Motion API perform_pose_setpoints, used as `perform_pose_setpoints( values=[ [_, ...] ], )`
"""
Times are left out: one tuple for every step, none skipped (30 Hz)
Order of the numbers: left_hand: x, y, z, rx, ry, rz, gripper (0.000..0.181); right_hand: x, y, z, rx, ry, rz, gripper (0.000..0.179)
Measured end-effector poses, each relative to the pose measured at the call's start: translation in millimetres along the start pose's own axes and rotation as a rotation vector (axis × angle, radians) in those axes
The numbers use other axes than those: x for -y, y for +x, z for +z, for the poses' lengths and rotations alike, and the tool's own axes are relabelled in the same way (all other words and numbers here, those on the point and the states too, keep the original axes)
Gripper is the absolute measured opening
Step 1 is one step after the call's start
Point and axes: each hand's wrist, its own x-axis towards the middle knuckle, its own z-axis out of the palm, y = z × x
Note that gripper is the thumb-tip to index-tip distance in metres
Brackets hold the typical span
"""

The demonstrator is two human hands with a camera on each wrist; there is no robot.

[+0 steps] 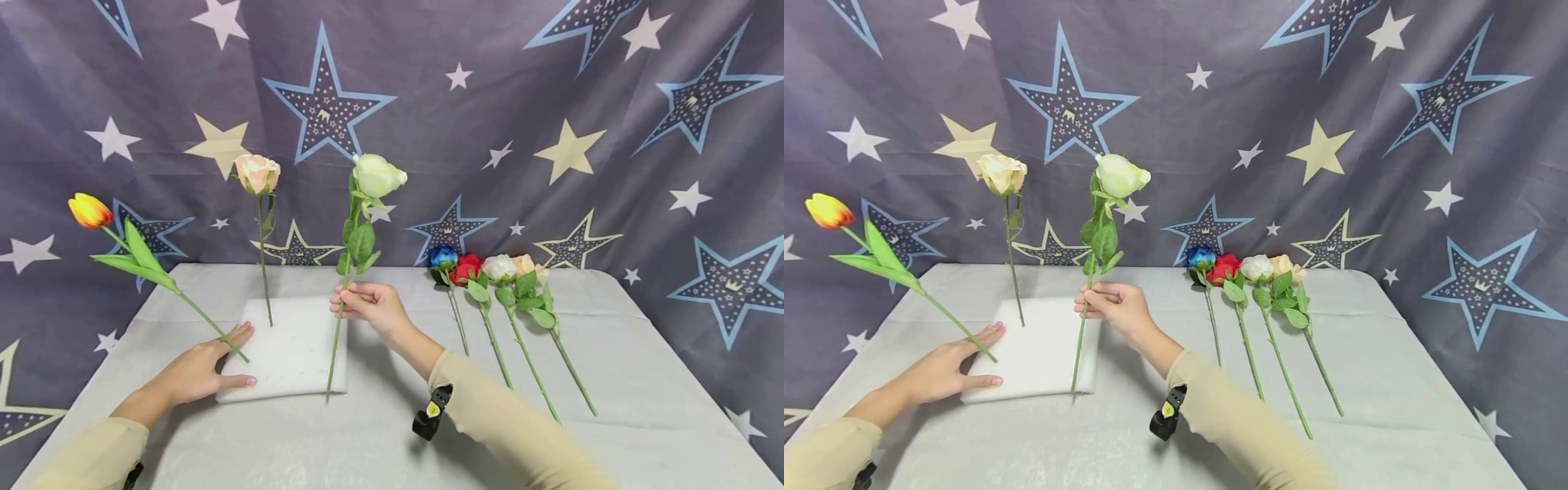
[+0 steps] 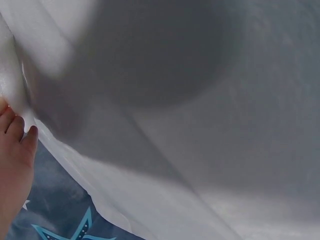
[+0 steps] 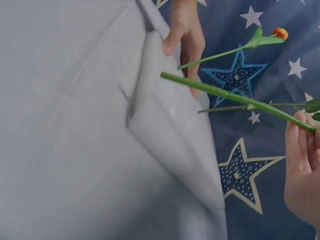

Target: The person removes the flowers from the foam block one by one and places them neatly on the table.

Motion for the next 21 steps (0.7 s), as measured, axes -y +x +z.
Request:
perform_pose_setpoints(
  values=[
    [0.2, -0.1, -0.5, 0.0, 0.0, 0.0, 0.096, -0.4, -0.5, -2.5, 0.003, -0.017, 0.015, 0.03],
    [0.0, -0.3, -0.8, -0.001, -0.002, -0.002, 0.096, -0.7, -1.1, -5.2, 0.007, -0.033, 0.033, 0.03],
    [0.0, -0.4, -1.1, 0.0, -0.002, -0.002, 0.096, -1.1, -2.0, -8.0, 0.017, -0.05, 0.051, 0.031],
    [0.3, -0.4, -1.3, 0.0, -0.002, 0.002, 0.096, -1.6, -3.1, -10.8, 0.033, -0.069, 0.065, 0.031],
    [0.3, -0.5, -1.4, -0.001, -0.003, 0.004, 0.096, -2.0, -4.6, -13.7, 0.049, -0.085, 0.083, 0.031],
    [0.4, -0.6, -1.5, -0.001, -0.005, 0.005, 0.096, -2.4, -6.2, -16.7, 0.069, -0.099, 0.101, 0.032],
    [0.1, -0.7, -1.5, -0.001, -0.005, 0.006, 0.096, -3.2, -8.0, -20.0, 0.089, -0.111, 0.118, 0.032],
    [0.1, -0.7, -1.4, -0.003, -0.006, 0.008, 0.096, -4.0, -9.9, -23.5, 0.109, -0.117, 0.133, 0.032],
    [0.1, -0.7, -1.5, -0.003, -0.006, 0.012, 0.096, -4.9, -11.9, -27.0, 0.128, -0.128, 0.147, 0.033],
    [-0.1, -0.9, -1.6, -0.005, -0.007, 0.014, 0.096, -6.0, -13.9, -30.6, 0.143, -0.135, 0.163, 0.033],
    [-0.4, -1.2, -1.7, -0.007, -0.007, 0.017, 0.096, -7.5, -15.8, -34.6, 0.156, -0.138, 0.178, 0.034],
    [-0.5, -1.4, -2.0, -0.01, -0.009, 0.018, 0.096, -9.4, -17.4, -38.7, 0.167, -0.145, 0.19, 0.034],
    [-0.7, -1.7, -2.3, -0.013, -0.009, 0.02, 0.096, -11.2, -18.9, -43.0, 0.174, -0.152, 0.206, 0.035],
    [-0.8, -1.9, -2.4, -0.014, -0.009, 0.021, 0.096, -12.9, -20.4, -47.0, 0.177, -0.157, 0.219, 0.035],
    [-1.0, -2.3, -2.7, -0.015, -0.01, 0.021, 0.096, -14.8, -21.6, -51.1, 0.18, -0.168, 0.232, 0.036],
    [-1.1, -2.4, -2.8, -0.016, -0.011, 0.023, 0.095, -16.6, -22.9, -55.2, 0.182, -0.175, 0.24, 0.036],
    [-1.1, -2.4, -2.9, -0.016, -0.011, 0.023, 0.095, -18.2, -24.0, -59.2, 0.182, -0.181, 0.25, 0.036],
    [-0.9, -2.4, -3.0, -0.016, -0.012, 0.023, 0.095, -19.5, -25.2, -62.8, 0.178, -0.186, 0.261, 0.036],
    [-0.8, -2.3, -3.0, -0.016, -0.012, 0.023, 0.095, -20.3, -26.4, -66.1, 0.176, -0.187, 0.272, 0.036],
    [-0.5, -2.2, -2.9, -0.016, -0.012, 0.023, 0.095, -21.2, -27.9, -69.3, 0.175, -0.187, 0.278, 0.037],
    [-0.2, -2.1, -2.8, -0.016, -0.012, 0.024, 0.095, -22.0, -29.3, -72.5, 0.176, -0.186, 0.286, 0.038]
  ],
)
